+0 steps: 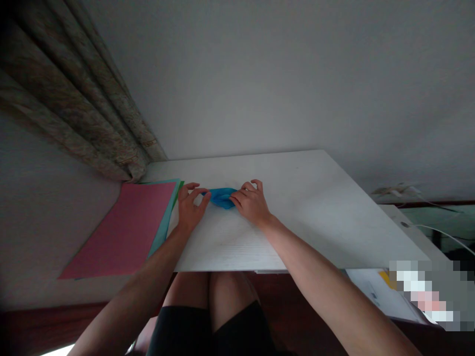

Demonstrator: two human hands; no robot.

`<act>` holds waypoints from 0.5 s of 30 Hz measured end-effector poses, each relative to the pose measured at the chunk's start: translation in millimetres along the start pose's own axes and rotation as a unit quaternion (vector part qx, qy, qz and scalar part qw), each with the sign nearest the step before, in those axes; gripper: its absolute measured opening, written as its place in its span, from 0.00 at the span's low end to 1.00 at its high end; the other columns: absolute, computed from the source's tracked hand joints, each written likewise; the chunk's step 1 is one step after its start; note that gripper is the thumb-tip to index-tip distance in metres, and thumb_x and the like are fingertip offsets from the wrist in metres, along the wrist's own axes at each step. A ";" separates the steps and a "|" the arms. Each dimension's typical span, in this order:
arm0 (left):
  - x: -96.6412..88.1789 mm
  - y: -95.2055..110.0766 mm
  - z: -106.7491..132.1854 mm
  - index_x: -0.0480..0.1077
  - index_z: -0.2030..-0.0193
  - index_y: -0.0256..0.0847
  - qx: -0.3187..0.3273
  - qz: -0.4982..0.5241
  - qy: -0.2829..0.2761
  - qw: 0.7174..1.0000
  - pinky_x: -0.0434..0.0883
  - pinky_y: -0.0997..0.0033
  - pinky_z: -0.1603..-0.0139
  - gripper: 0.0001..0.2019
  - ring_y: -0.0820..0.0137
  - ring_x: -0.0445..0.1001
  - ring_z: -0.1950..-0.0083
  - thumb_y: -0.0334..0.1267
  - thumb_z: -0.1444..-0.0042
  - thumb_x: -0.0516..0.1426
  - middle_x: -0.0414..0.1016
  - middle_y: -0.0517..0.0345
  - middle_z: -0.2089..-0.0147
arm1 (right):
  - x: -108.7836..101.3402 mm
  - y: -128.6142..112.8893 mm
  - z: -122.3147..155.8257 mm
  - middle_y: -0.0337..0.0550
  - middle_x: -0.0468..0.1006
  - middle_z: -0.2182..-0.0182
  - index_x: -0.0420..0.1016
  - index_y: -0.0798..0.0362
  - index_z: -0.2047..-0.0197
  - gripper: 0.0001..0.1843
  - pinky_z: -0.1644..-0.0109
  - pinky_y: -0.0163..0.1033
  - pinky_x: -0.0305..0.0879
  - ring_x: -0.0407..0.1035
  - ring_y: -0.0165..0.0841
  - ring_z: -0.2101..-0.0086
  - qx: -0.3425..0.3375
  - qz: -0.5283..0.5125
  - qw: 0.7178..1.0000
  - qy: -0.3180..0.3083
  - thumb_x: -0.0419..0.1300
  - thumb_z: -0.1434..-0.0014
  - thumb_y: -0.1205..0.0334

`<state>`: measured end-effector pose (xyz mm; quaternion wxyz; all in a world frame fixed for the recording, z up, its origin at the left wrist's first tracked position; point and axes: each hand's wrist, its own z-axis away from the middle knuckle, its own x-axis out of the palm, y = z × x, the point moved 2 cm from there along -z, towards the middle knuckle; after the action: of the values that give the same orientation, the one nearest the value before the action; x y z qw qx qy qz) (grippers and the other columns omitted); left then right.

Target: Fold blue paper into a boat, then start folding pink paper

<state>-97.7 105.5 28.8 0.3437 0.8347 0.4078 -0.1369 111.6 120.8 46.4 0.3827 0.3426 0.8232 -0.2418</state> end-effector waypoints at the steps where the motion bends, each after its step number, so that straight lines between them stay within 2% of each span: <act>1: 0.0 0.5 0.0 0.80 0.60 0.45 0.010 0.012 -0.008 1.000 0.63 0.51 0.41 0.08 0.58 0.66 0.45 0.44 0.41 0.62 0.69 0.49 0.49 | -0.8 1.4 -0.9 0.40 0.84 0.72 0.83 0.48 0.64 0.13 0.42 0.53 0.45 0.68 0.37 0.62 0.017 -0.001 1.000 -0.009 0.57 0.32 0.59; 5: 5.8 5.9 3.2 0.81 0.59 0.49 0.087 0.019 -0.096 0.991 0.60 0.47 0.38 0.08 0.54 0.60 0.39 0.45 0.44 0.64 0.63 0.49 0.40 | -8.2 6.4 -9.7 0.40 0.84 0.69 0.84 0.47 0.66 0.12 0.40 0.55 0.41 0.70 0.38 0.61 0.073 0.009 0.995 -0.074 0.59 0.34 0.59; 8: 11.0 6.3 5.6 0.81 0.63 0.49 0.103 0.023 -0.124 0.987 0.60 0.47 0.38 0.04 0.53 0.57 0.37 0.41 0.42 0.63 0.60 0.50 0.38 | -16.0 5.1 -22.9 0.42 0.84 0.69 0.84 0.47 0.65 0.12 0.41 0.55 0.42 0.72 0.39 0.60 0.089 0.033 0.984 -0.152 0.58 0.35 0.58; 11: 12.8 4.2 6.5 0.81 0.66 0.50 0.116 0.033 -0.124 0.985 0.59 0.46 0.38 0.05 0.54 0.56 0.36 0.39 0.42 0.63 0.58 0.52 0.37 | -19.9 -1.8 -40.9 0.46 0.84 0.68 0.84 0.48 0.60 0.13 0.45 0.51 0.49 0.74 0.40 0.60 0.057 0.066 0.967 -0.238 0.58 0.35 0.55; 15: 10.3 2.3 7.7 0.81 0.70 0.50 0.135 0.031 -0.141 0.980 0.58 0.44 0.38 0.05 0.52 0.54 0.35 0.37 0.44 0.65 0.59 0.54 0.34 | -17.4 -8.6 -63.9 0.49 0.85 0.65 0.84 0.51 0.63 0.16 0.56 0.42 0.56 0.76 0.40 0.61 -0.001 0.092 0.944 -0.316 0.55 0.34 0.59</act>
<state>-89.0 105.3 19.0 0.2866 0.8579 0.3066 -0.2964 83.6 150.8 99.1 0.6445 0.3222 0.6250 -0.3002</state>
